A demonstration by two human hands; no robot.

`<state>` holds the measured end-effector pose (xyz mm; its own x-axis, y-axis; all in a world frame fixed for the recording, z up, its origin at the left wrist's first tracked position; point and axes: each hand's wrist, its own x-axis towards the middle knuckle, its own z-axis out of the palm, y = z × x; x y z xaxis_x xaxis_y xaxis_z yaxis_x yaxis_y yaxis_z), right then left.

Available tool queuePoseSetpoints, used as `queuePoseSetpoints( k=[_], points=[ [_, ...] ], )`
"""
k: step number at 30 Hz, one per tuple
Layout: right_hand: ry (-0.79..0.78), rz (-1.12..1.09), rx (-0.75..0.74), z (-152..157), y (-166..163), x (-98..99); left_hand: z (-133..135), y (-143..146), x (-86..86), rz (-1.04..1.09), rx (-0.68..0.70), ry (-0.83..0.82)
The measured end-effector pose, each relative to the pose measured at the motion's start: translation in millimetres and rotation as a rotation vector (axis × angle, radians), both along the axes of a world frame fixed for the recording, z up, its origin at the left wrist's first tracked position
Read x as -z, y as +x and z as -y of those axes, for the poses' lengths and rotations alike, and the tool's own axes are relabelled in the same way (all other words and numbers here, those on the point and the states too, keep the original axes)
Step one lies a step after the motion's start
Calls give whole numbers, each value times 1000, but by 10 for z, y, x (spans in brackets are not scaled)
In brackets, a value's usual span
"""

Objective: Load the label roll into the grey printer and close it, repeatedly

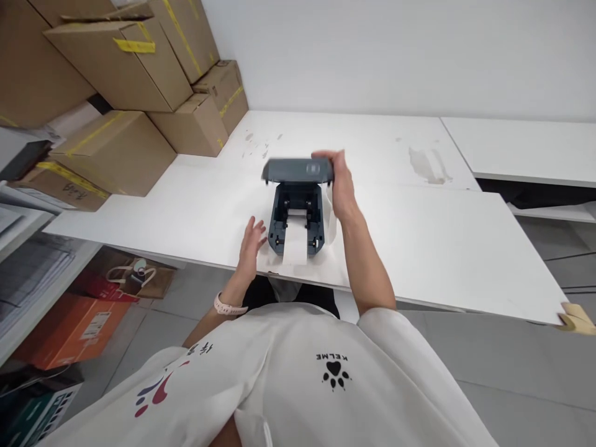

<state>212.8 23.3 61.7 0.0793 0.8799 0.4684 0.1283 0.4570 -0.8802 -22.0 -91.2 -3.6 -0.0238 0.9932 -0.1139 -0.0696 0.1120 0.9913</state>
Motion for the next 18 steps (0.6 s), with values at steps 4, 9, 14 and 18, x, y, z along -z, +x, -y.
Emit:
queuePoseSetpoints(
  k=[4,9,14,18],
  points=[
    [-12,226,18,784,-112,362,-163,59,-230,11,-18,87],
    [-275,69,56,1071,-268,690,-239,298,-194,-78,92,-15],
    [-467,-70,1,1024,-289,753,-239,362,-73,-67,61,-9],
    [-456,-98,-22,994,-282,739,-238,346,-77,-80,57,38]
  ],
)
